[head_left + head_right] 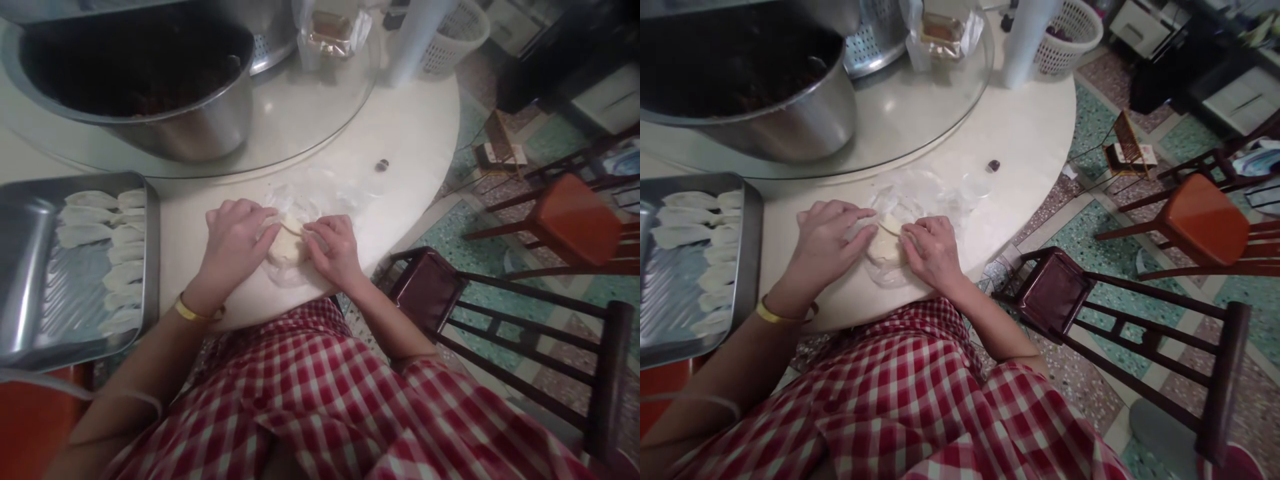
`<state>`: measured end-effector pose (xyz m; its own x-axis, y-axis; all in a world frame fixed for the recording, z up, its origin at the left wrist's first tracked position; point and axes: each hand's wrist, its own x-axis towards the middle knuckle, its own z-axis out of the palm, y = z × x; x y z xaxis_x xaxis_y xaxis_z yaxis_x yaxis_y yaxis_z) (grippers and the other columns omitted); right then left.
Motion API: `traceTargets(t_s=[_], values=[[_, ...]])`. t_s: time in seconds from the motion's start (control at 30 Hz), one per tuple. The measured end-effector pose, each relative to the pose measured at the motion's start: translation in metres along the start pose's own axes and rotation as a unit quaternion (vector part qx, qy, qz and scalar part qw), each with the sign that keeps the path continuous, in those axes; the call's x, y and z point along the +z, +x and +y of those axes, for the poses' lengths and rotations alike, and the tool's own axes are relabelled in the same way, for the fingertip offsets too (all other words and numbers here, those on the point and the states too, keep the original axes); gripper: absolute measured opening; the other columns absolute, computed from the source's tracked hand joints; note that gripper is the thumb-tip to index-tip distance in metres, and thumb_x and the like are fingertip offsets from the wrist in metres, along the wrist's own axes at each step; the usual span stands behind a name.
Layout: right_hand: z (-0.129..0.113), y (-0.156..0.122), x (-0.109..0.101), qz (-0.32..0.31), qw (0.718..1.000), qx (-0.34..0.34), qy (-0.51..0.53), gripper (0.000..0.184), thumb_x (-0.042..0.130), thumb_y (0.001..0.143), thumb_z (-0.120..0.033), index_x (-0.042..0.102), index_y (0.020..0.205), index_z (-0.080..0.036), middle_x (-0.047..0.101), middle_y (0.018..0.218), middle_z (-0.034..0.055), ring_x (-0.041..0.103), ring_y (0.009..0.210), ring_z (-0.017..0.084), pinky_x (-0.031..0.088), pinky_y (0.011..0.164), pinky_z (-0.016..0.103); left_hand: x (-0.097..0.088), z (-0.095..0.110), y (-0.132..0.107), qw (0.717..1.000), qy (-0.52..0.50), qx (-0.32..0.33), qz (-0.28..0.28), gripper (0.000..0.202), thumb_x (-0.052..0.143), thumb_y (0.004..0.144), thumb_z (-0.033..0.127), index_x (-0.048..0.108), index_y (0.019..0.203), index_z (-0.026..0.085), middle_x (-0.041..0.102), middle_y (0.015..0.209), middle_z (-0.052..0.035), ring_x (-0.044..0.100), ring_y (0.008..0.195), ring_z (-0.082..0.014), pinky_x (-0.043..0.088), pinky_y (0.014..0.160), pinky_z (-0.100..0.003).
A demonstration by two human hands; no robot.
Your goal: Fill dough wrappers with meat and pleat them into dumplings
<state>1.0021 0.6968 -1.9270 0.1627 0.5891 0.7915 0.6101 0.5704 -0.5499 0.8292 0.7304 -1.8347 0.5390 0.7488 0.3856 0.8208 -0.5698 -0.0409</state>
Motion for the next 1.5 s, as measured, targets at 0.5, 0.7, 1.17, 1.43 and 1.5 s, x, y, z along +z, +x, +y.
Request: traceTargets(t_s=[0.5, 0.7, 1.17, 1.43, 1.5], values=[[0.002, 0.015, 0.012, -0.065, 0.994, 0.069, 0.05, 0.016, 0.061, 0.087, -0.031, 0.066, 0.099, -0.021, 0.063, 0.099, 0.0067, 0.053, 0.098, 0.022, 0.047, 0.09, 0.04, 0.004, 0.001, 0.009, 0.992, -0.122, -0.021, -0.015, 0.015, 0.055, 0.088, 0.032, 0.066, 0.093, 0.024, 0.064, 0.102, -0.0062, 0.054, 0.103, -0.0263, 0.041, 0.09, -0.044], [0.001, 0.017, 0.013, -0.064, 0.994, 0.061, 0.069, 0.012, 0.06, 0.088, -0.029, 0.065, 0.097, -0.023, 0.064, 0.1, 0.0058, 0.055, 0.097, 0.02, 0.047, 0.089, 0.04, 0.005, 0.003, 0.004, 0.997, -0.073, 0.017, 0.033, 0.011, 0.056, 0.088, 0.031, 0.064, 0.089, 0.023, 0.065, 0.099, -0.0064, 0.056, 0.098, -0.026, 0.04, 0.085, -0.042], [0.002, 0.014, 0.012, -0.029, 0.998, -0.031, 0.048, 0.007, 0.051, 0.091, -0.022, 0.057, 0.088, -0.023, 0.068, 0.091, 0.0034, 0.059, 0.086, 0.018, 0.043, 0.082, 0.04, -0.001, 0.001, 0.0, 0.993, -0.099, 0.058, 0.02, 0.009, 0.054, 0.09, 0.027, 0.06, 0.085, 0.022, 0.071, 0.093, -0.0041, 0.062, 0.091, -0.0233, 0.039, 0.078, -0.04], [0.001, 0.015, 0.014, -0.04, 0.997, -0.022, 0.059, 0.008, 0.049, 0.092, -0.022, 0.056, 0.088, -0.023, 0.067, 0.082, 0.0013, 0.058, 0.08, 0.017, 0.041, 0.078, 0.037, 0.001, 0.0, 0.0, 0.994, -0.094, 0.041, 0.032, 0.012, 0.053, 0.091, 0.029, 0.063, 0.09, 0.023, 0.071, 0.086, -0.0043, 0.062, 0.085, -0.0232, 0.039, 0.076, -0.041], [0.001, 0.015, 0.014, -0.042, 0.997, -0.018, 0.064, 0.009, 0.049, 0.092, -0.022, 0.057, 0.088, -0.023, 0.066, 0.081, 0.0013, 0.057, 0.081, 0.017, 0.04, 0.078, 0.038, 0.001, 0.0, 0.0, 0.994, -0.099, 0.041, 0.032, 0.012, 0.053, 0.091, 0.028, 0.063, 0.088, 0.023, 0.071, 0.085, -0.0044, 0.062, 0.084, -0.0228, 0.04, 0.076, -0.041]])
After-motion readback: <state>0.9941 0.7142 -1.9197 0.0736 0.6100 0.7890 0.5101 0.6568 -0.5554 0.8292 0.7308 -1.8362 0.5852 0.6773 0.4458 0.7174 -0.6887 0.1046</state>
